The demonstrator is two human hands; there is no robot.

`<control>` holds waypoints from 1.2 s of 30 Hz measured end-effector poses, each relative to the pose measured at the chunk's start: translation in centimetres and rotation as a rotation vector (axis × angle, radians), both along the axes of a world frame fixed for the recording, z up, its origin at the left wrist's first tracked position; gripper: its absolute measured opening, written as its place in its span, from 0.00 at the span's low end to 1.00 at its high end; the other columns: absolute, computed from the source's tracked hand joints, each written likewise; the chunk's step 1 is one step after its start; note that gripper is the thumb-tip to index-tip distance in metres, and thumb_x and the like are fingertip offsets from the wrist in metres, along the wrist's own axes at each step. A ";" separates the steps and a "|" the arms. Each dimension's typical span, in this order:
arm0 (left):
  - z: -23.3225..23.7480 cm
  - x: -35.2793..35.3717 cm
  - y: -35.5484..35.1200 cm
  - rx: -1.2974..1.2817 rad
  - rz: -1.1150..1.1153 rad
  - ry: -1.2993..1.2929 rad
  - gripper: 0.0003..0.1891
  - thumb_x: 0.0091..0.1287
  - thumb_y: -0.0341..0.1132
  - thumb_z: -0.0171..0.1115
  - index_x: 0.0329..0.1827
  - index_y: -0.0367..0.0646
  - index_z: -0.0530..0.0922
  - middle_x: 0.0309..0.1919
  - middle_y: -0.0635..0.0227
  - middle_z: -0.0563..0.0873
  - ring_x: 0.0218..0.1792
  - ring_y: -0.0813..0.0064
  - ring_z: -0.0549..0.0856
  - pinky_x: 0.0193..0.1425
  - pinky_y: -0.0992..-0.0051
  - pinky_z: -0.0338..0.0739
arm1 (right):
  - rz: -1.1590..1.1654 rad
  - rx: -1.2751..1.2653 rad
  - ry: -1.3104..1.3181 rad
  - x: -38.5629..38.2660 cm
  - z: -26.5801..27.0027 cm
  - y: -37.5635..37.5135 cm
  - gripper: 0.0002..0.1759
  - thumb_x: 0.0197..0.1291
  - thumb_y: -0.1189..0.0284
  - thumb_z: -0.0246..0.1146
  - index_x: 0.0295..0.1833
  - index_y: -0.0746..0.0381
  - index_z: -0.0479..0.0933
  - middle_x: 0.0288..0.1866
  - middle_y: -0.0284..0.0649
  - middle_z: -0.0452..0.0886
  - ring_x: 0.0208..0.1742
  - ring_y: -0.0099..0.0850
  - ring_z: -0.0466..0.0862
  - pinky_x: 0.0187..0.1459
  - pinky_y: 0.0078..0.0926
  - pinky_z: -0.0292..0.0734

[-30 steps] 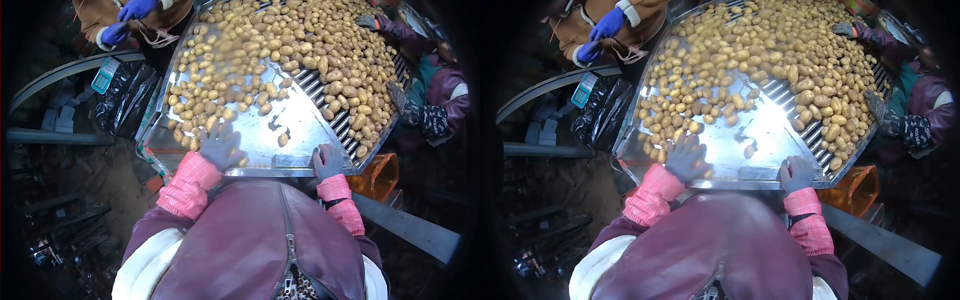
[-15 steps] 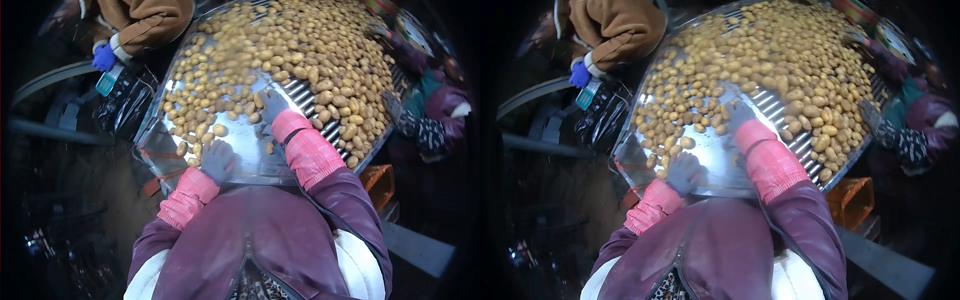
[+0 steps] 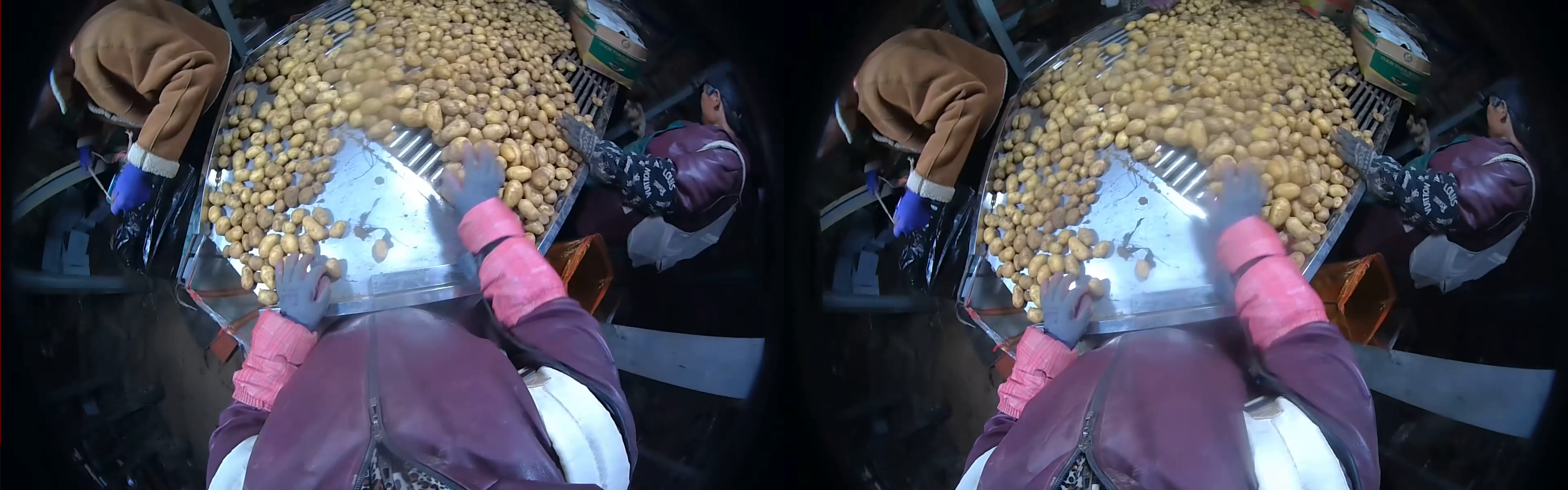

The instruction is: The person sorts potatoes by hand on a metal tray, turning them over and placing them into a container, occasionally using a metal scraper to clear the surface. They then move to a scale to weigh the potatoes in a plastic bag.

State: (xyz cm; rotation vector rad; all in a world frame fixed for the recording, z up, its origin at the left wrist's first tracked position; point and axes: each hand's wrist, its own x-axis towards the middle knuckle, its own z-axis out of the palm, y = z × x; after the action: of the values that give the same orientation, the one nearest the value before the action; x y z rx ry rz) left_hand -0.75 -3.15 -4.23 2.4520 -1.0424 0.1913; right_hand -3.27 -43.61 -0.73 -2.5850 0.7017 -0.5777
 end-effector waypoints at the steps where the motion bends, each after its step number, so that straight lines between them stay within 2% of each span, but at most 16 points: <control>1: 0.7 0.0 -0.7 0.003 -0.028 0.016 0.13 0.59 0.37 0.66 0.46 0.48 0.82 0.56 0.59 0.80 0.65 0.48 0.72 0.72 0.42 0.56 | -0.076 -0.578 -0.066 -0.1 -1.2 -1.9 0.42 0.56 0.47 0.64 0.73 0.56 0.65 0.66 0.51 0.71 0.66 0.51 0.71 0.67 0.57 0.59; 4: 1.5 0.4 -2.6 0.007 -0.133 0.059 0.13 0.59 0.37 0.66 0.47 0.47 0.82 0.56 0.59 0.80 0.65 0.49 0.72 0.72 0.42 0.57 | -0.074 -0.619 0.299 1.5 -1.2 -5.7 0.45 0.58 0.39 0.59 0.75 0.55 0.63 0.68 0.51 0.69 0.71 0.49 0.67 0.74 0.58 0.46; 5: 1.5 0.4 -3.1 0.007 -0.172 0.075 0.13 0.59 0.37 0.66 0.47 0.47 0.83 0.56 0.59 0.80 0.65 0.49 0.72 0.72 0.43 0.57 | -0.076 -0.458 0.419 2.2 -1.4 -6.0 0.47 0.59 0.35 0.55 0.75 0.54 0.62 0.69 0.50 0.68 0.74 0.48 0.65 0.76 0.60 0.38; 7: 1.4 0.2 -3.8 0.009 -0.212 0.056 0.14 0.59 0.38 0.65 0.48 0.47 0.82 0.56 0.58 0.79 0.65 0.48 0.72 0.71 0.43 0.58 | 0.038 -0.445 0.719 2.2 4.7 -1.0 0.46 0.58 0.37 0.57 0.75 0.54 0.61 0.71 0.50 0.66 0.74 0.50 0.65 0.76 0.58 0.41; 10: 1.1 1.0 -4.9 0.010 -0.244 0.045 0.17 0.60 0.39 0.65 0.51 0.46 0.80 0.56 0.57 0.79 0.64 0.47 0.72 0.70 0.44 0.60 | 0.069 -0.541 0.510 0.7 -0.2 0.5 0.45 0.57 0.40 0.61 0.77 0.49 0.61 0.73 0.53 0.61 0.71 0.53 0.66 0.73 0.52 0.54; 13: 0.3 0.9 -5.1 0.035 -0.223 0.030 0.18 0.58 0.38 0.65 0.52 0.46 0.79 0.55 0.58 0.78 0.61 0.49 0.72 0.67 0.49 0.63 | 0.013 -0.269 0.305 0.8 -2.9 2.5 0.46 0.55 0.43 0.63 0.78 0.43 0.59 0.74 0.58 0.59 0.70 0.57 0.65 0.69 0.52 0.60; 16: 0.1 1.4 -5.1 0.064 -0.221 0.031 0.19 0.58 0.38 0.64 0.53 0.46 0.79 0.54 0.59 0.78 0.60 0.50 0.73 0.65 0.51 0.65 | -0.001 -0.271 0.290 0.0 -2.4 3.6 0.45 0.56 0.44 0.63 0.78 0.44 0.58 0.74 0.60 0.58 0.70 0.58 0.65 0.68 0.52 0.61; 19: -0.4 2.1 -5.7 0.059 -0.226 0.022 0.19 0.58 0.39 0.64 0.53 0.46 0.78 0.54 0.58 0.78 0.60 0.49 0.73 0.65 0.51 0.66 | 0.013 -0.308 0.282 -0.6 -1.5 4.7 0.45 0.57 0.46 0.63 0.79 0.46 0.58 0.75 0.62 0.55 0.66 0.58 0.71 0.65 0.52 0.64; 22: -0.1 2.4 -6.2 0.054 -0.223 0.049 0.19 0.59 0.41 0.65 0.52 0.44 0.78 0.53 0.56 0.78 0.60 0.47 0.73 0.64 0.48 0.65 | 0.097 -0.077 0.415 -1.2 2.3 5.9 0.44 0.59 0.49 0.63 0.79 0.48 0.58 0.72 0.59 0.63 0.60 0.55 0.77 0.62 0.50 0.68; 25: -0.3 2.9 -6.6 -0.009 -0.233 0.016 0.18 0.60 0.41 0.64 0.50 0.43 0.78 0.51 0.57 0.78 0.59 0.48 0.73 0.63 0.48 0.65 | 0.500 0.095 0.278 -1.3 0.5 3.3 0.43 0.61 0.53 0.63 0.79 0.51 0.58 0.65 0.53 0.74 0.56 0.52 0.80 0.58 0.47 0.73; 27: 0.1 2.9 -6.2 -0.023 -0.257 0.021 0.16 0.60 0.40 0.63 0.49 0.43 0.78 0.49 0.58 0.79 0.58 0.50 0.74 0.61 0.50 0.67 | 0.352 0.458 0.126 -0.5 -0.8 1.4 0.40 0.61 0.55 0.63 0.77 0.52 0.61 0.60 0.50 0.77 0.57 0.50 0.80 0.57 0.47 0.75; 29: 1.8 3.2 -6.4 -0.007 -0.284 0.078 0.15 0.61 0.38 0.63 0.49 0.43 0.78 0.47 0.59 0.80 0.55 0.52 0.76 0.58 0.53 0.70 | 0.235 0.187 0.083 0.8 -0.8 -1.4 0.36 0.60 0.56 0.63 0.73 0.52 0.66 0.58 0.49 0.79 0.57 0.49 0.80 0.57 0.47 0.76; 30: 1.5 3.1 -6.0 -0.022 -0.244 0.120 0.14 0.62 0.37 0.63 0.49 0.42 0.78 0.46 0.59 0.80 0.54 0.52 0.78 0.57 0.54 0.71 | 0.186 -0.263 0.097 1.2 -0.5 -3.1 0.33 0.60 0.56 0.63 0.70 0.52 0.69 0.58 0.49 0.78 0.57 0.48 0.80 0.56 0.47 0.76; 32: 0.6 3.1 -5.7 -0.063 -0.174 0.189 0.13 0.62 0.35 0.63 0.48 0.41 0.78 0.44 0.58 0.81 0.51 0.53 0.80 0.54 0.56 0.73 | 0.185 -0.309 0.248 2.0 -4.2 -5.9 0.29 0.64 0.56 0.58 0.69 0.52 0.69 0.56 0.49 0.78 0.57 0.47 0.79 0.58 0.48 0.74; 33: 1.7 3.0 -6.1 -0.134 -0.115 0.137 0.14 0.62 0.34 0.63 0.49 0.41 0.77 0.42 0.57 0.82 0.47 0.52 0.82 0.48 0.55 0.76 | 0.178 -0.327 0.277 2.3 -4.4 -5.4 0.29 0.62 0.56 0.60 0.68 0.51 0.70 0.54 0.48 0.78 0.55 0.47 0.80 0.55 0.48 0.75; 36: 5.2 3.4 -8.3 -0.161 -0.075 0.274 0.16 0.63 0.34 0.62 0.53 0.42 0.74 0.45 0.57 0.80 0.45 0.51 0.83 0.44 0.54 0.78 | 0.178 -0.372 0.323 2.3 -4.4 -3.4 0.29 0.58 0.55 0.63 0.65 0.49 0.73 0.51 0.46 0.78 0.49 0.47 0.81 0.50 0.48 0.76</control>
State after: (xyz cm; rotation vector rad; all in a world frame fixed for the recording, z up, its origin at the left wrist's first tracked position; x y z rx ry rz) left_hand 2.69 -11.40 0.97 2.2147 -0.9574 -0.0806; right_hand -0.97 -47.01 -5.17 -3.0923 0.4866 -0.2532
